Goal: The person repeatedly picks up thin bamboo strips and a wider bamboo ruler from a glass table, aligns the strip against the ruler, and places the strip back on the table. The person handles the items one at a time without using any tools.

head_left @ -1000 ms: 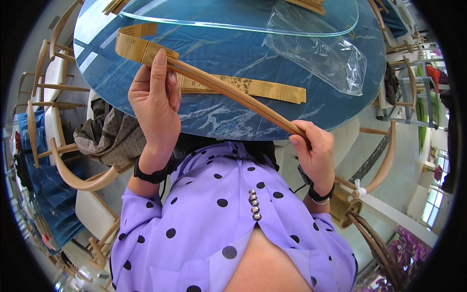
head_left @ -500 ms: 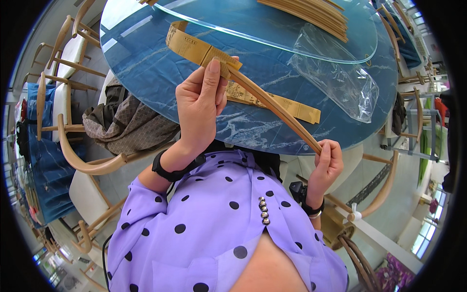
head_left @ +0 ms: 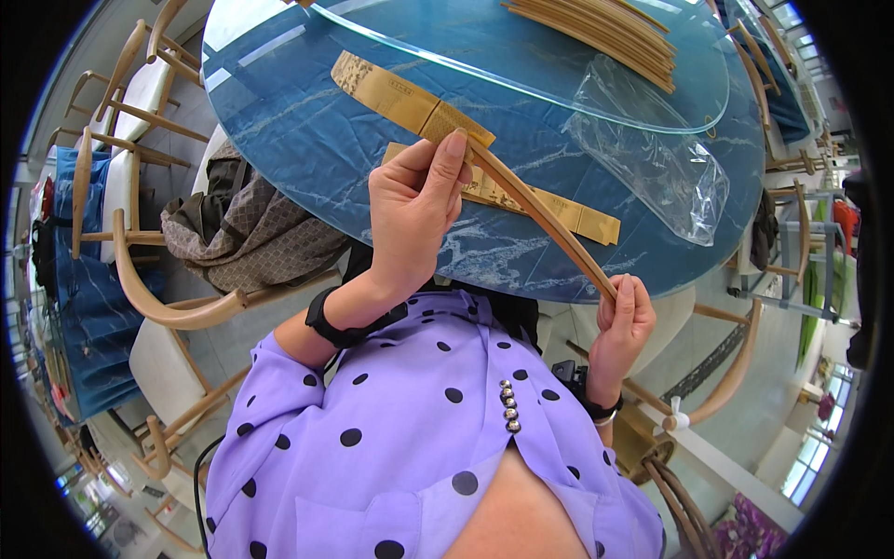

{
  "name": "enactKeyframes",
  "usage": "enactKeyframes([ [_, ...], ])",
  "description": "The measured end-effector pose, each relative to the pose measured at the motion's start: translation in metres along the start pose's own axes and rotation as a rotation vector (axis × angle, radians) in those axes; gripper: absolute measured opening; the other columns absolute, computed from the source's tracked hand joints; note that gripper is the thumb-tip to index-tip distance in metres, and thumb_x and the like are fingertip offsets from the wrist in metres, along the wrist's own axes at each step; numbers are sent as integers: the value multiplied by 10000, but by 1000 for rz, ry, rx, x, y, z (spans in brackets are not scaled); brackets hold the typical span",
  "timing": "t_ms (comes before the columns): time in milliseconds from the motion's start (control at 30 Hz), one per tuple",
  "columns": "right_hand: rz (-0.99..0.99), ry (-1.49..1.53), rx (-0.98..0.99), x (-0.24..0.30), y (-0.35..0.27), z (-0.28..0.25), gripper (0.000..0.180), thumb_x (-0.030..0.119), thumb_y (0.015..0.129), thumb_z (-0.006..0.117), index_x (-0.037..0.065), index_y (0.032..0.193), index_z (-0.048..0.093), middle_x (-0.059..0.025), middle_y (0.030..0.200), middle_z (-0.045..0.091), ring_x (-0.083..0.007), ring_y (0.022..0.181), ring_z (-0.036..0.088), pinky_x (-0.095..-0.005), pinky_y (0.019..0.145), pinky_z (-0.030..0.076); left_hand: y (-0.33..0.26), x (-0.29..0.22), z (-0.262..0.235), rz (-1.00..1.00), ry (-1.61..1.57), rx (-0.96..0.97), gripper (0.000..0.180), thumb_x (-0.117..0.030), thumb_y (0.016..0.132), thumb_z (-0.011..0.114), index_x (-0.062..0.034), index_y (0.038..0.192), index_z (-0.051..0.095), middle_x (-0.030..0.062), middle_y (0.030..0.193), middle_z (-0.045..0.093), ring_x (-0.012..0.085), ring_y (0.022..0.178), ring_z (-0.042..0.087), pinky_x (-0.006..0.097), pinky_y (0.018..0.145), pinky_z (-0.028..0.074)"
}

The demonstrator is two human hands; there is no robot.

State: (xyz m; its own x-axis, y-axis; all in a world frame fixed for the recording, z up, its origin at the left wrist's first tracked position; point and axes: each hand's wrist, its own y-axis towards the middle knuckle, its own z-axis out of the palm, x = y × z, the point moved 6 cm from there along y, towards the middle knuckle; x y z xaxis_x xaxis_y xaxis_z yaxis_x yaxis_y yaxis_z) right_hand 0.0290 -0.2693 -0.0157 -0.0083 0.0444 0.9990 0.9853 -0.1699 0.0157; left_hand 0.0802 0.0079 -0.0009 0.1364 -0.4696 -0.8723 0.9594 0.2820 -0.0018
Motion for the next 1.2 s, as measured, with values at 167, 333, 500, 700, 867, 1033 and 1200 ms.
enactKeyframes([
  [167,68,50,56,-3,2,3,288,198,1077,514,2,891,612,76,597,380,0,495,269,-224,454,158,0,-1,5,-21,-8,26,307,-264,1041,616,16,1003,733,-49,682,553,-19,506,343,188,431,240],
  [333,69,42,90,-4,2,1,278,193,1078,512,-2,903,603,72,591,363,-7,485,268,-227,446,156,1,-3,3,48,24,45,339,-279,1080,527,9,1056,704,111,1087,728,-15,506,305,171,436,256],
  [500,83,61,98,-4,2,1,275,194,1077,515,3,897,599,73,591,361,-9,484,266,-229,448,154,0,-2,4,77,26,74,343,-284,1080,527,2,1038,712,66,986,698,-18,519,302,176,446,245],
  [700,112,89,55,-4,3,-1,309,210,1070,537,13,847,618,85,595,398,8,498,274,-218,455,164,-4,1,10,58,-22,85,338,-296,1074,543,-7,1058,717,42,956,714,-5,543,372,177,462,297],
  [867,92,44,33,2,4,-8,310,206,1067,545,17,832,615,89,592,388,8,498,274,-222,452,164,2,-7,2,105,56,96,314,-289,1078,527,-25,1055,694,107,1140,716,37,584,485,187,486,381],
  [1033,95,57,32,1,6,-7,305,196,1065,548,17,827,615,89,591,388,7,499,275,-222,453,168,1,-2,3,116,36,94,297,-280,1070,546,-23,1077,693,100,1132,716,52,592,496,203,516,405],
  [1200,90,43,25,1,6,-5,308,197,1066,546,15,829,618,87,591,394,5,499,277,-223,453,171,-1,6,4,56,36,141,287,-276,1063,560,-23,1081,695,99,1135,714,55,591,491,202,529,408],
])
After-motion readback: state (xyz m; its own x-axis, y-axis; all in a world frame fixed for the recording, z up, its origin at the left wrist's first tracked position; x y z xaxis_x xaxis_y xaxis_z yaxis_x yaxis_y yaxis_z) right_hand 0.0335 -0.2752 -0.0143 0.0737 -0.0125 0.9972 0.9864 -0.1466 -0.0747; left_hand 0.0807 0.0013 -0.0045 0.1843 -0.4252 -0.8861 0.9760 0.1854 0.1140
